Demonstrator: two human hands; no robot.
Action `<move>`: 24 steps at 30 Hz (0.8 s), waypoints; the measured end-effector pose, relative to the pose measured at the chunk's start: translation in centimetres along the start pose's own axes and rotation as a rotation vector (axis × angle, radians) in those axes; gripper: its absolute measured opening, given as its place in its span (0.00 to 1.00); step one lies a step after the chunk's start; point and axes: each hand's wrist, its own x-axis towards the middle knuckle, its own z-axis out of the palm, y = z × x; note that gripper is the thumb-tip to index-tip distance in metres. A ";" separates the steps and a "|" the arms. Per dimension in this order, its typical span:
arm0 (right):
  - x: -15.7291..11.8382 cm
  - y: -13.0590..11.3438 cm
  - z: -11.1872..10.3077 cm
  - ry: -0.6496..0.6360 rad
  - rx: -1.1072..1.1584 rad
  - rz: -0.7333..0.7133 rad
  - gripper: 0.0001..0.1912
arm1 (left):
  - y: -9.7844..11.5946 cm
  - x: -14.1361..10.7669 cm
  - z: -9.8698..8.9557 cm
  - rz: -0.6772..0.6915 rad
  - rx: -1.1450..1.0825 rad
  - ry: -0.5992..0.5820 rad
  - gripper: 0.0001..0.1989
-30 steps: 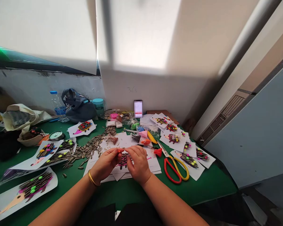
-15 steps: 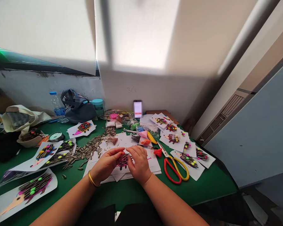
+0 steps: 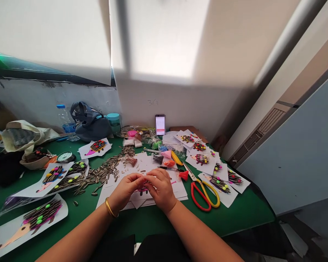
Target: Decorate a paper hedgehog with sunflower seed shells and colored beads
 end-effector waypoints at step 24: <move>-0.6 2.5 0.5 -0.154 -0.172 0.250 0.06 | -0.8 1.2 -2.3 0.216 0.170 0.372 0.20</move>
